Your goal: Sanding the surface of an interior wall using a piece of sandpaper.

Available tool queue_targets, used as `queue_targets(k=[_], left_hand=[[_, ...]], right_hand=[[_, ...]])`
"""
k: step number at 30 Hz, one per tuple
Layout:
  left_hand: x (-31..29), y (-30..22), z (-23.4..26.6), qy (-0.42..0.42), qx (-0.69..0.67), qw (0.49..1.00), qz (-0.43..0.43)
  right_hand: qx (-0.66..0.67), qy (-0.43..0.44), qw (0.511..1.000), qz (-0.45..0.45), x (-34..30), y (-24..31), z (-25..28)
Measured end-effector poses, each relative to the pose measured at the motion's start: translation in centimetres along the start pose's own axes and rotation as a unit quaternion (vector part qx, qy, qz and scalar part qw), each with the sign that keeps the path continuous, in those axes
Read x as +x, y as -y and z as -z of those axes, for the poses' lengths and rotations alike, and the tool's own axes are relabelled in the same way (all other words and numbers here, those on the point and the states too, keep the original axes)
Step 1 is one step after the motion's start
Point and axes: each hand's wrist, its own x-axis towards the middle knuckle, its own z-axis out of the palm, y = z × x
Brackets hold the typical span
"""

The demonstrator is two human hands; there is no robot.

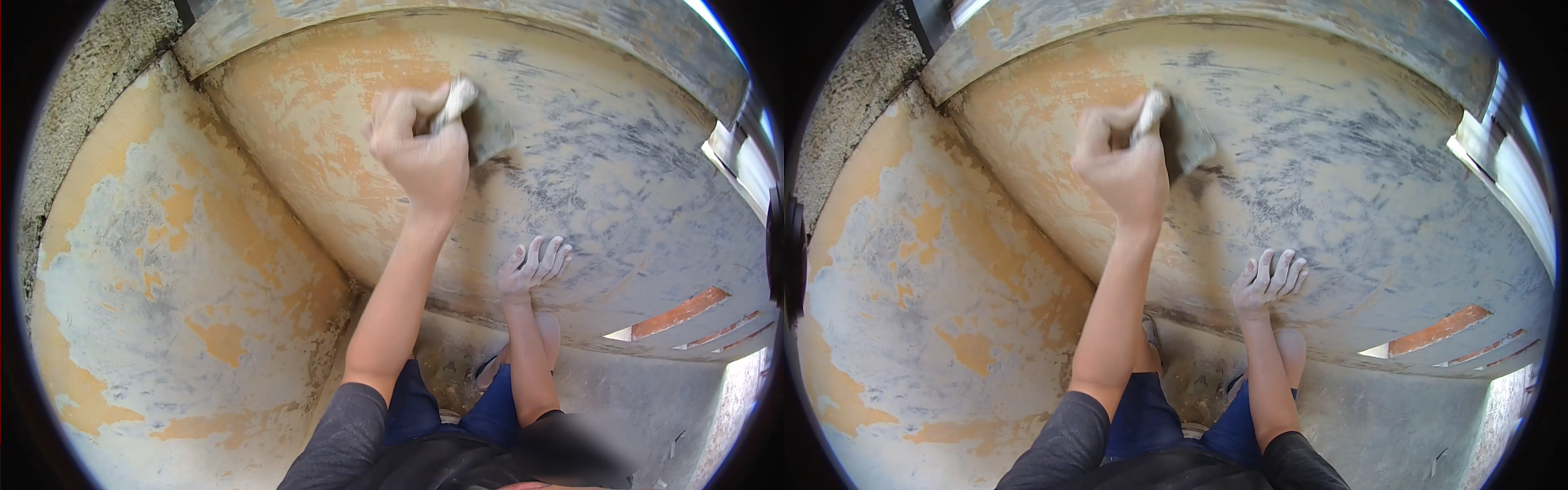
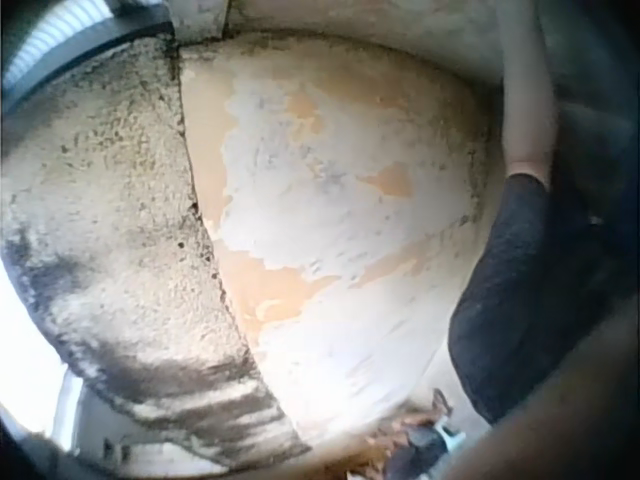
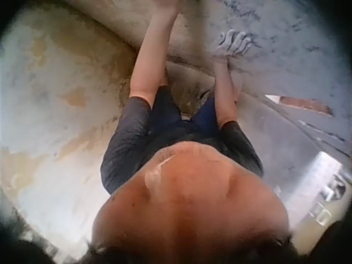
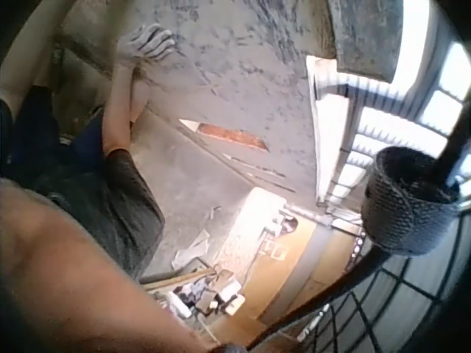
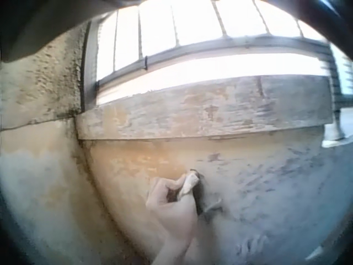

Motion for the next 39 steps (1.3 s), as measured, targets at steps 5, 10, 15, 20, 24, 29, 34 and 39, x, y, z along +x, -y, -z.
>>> queue_targets(k=[5, 10, 15, 20, 24, 29, 34, 39], left_hand=[[1.9, -0.9, -0.7, -0.01, 0.003, 1.0, -0.024], [-0.3, -0.1, 0.0, 0.013, 0.038, 0.999, -0.026], [4.0, -1.6, -2.1, -0.028, 0.003, 0.997, -0.075], [-1.5, -0.8, -0.2, -0.001, 0.036, 0.999, 0.012], [3.1, -1.6, -1.1, 0.001, 0.042, 0.997, -0.069], [-1.1, -0.3, 0.4, 0.017, 0.035, 0.998, -0.049], [1.3, -0.9, -0.5, 0.015, 0.057, 0.995, -0.081], [1.4, -1.5, -0.7, -0.001, 0.034, 0.998, -0.055]], right_hand=[[0.102, 0.099, 0.987, -0.07, 3.2, 2.4, 4.2], [0.152, 0.126, 0.975, -0.099, 3.5, 3.2, 8.4], [0.147, 0.145, 0.971, -0.124, 4.6, 3.5, 10.5], [0.137, 0.16, 0.969, -0.132, 4.7, 3.6, 11.5], [0.155, 0.141, 0.971, -0.113, 7.6, 3.8, 9.1], [0.146, 0.066, 0.987, -0.033, 15.3, 4.2, 6.2], [0.275, 0.077, 0.952, -0.112, 17.1, 7.0, 5.3], [0.304, 0.087, 0.924, -0.216, 16.8, 8.4, 6.6]])
